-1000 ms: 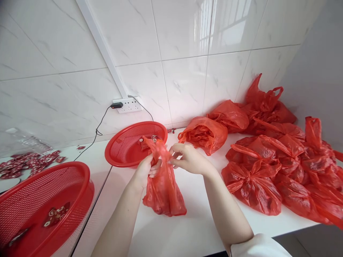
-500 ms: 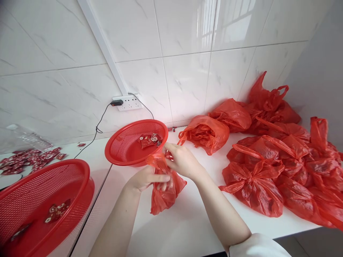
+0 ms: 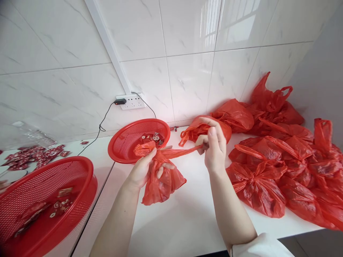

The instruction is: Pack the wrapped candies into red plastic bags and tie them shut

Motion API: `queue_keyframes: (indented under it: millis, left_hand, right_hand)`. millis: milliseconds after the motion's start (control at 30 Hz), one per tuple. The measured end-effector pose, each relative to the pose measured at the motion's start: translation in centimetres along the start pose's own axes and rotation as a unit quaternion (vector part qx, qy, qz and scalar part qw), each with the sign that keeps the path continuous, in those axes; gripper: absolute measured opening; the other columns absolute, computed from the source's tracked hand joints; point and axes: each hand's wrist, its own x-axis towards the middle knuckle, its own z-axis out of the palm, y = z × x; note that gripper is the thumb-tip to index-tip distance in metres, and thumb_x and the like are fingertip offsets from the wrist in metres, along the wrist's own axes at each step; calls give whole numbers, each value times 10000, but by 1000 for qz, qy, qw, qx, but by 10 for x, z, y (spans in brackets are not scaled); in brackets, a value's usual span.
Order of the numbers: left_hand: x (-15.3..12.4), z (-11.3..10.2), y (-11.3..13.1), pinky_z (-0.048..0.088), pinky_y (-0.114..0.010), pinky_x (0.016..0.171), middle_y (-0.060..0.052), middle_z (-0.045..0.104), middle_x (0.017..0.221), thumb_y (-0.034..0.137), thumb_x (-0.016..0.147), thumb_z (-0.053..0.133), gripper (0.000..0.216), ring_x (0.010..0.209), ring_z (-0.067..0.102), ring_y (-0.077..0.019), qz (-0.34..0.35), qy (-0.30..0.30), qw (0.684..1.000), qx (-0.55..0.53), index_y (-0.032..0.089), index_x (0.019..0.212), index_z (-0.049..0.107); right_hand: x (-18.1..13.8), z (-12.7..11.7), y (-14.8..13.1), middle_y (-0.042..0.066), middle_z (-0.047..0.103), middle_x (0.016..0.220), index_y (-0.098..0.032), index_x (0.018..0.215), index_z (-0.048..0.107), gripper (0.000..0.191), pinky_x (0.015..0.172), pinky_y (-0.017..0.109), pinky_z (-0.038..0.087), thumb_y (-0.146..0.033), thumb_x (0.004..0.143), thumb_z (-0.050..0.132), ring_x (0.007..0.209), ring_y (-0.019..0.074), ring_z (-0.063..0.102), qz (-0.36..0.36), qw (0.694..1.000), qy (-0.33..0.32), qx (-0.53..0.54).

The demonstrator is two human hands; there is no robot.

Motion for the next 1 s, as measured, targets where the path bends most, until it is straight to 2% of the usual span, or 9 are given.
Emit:
queue_keyframes:
  millis: [100,200,300,367,467,600,700,867,1000]
  left_hand:
    - [2,-4,1,429,-265,582,-70,686,686,505,904,509,505,549,590,-150,36,10,998,-43,141,1230,633]
    - [2,-8,2,449,-270,622,-71,681,715,504,898,522,519,648,616,-172,97,39,993,-50,134,1246,628]
    - [3,-9,1,477,-290,709,-92,698,781,507,889,537,520,780,647,-207,139,64,988,-17,114,1208,653]
    - [3,-8,-1,484,-304,753,-93,707,817,514,873,560,515,840,654,-223,144,76,987,6,126,1195,662]
    - [1,-5,-4,491,-325,781,-90,716,834,534,857,574,522,871,657,-237,131,94,987,24,146,1194,665]
    - [-1,0,-5,503,-335,785,-83,718,884,489,869,583,431,908,658,-244,139,96,985,29,163,1130,692]
    - [0,3,-7,513,-335,770,-75,720,923,443,861,614,331,906,665,-241,153,83,984,24,177,1027,720]
    - [3,-4,-2,511,-353,766,-100,730,916,463,854,608,361,855,681,-249,142,81,986,-14,152,998,723]
    - [2,-13,5,505,-335,720,-114,730,859,456,826,640,367,752,670,-217,138,123,981,-61,129,965,731]
  right_hand:
    - [-10,-6,-11,-52,411,485,-281,1227,507,494,388,280,269,-628,892,401,355,123,344,-79,996,-8,-34]
    - [-14,-10,-19,-61,423,478,-277,1272,513,498,443,294,350,-580,876,506,403,148,433,-30,973,-196,-122]
    - [-12,-7,-18,-63,481,485,-273,1236,552,407,509,278,393,-512,910,502,458,145,501,39,896,-357,-261]
    - [-10,-1,-12,-55,513,513,-270,1116,599,313,523,267,384,-489,927,479,489,141,513,30,872,-354,-335]
    - [-10,8,-1,-12,600,683,-252,893,611,194,568,274,399,-416,923,513,587,144,535,-29,874,-301,-380]
    - [-14,18,5,48,615,1001,-245,936,592,135,666,302,448,-373,903,562,774,169,583,-97,898,-268,-337]
    - [-17,23,6,43,619,933,-234,884,564,83,701,309,450,-309,916,548,816,182,586,-134,903,-286,-291]
    - [-20,24,2,14,571,758,-222,783,509,138,649,290,420,-238,918,530,689,157,534,-178,907,-295,-243]
    - [-22,25,1,9,500,705,-213,741,492,178,588,277,362,-196,917,503,636,146,452,-242,867,-344,-267]
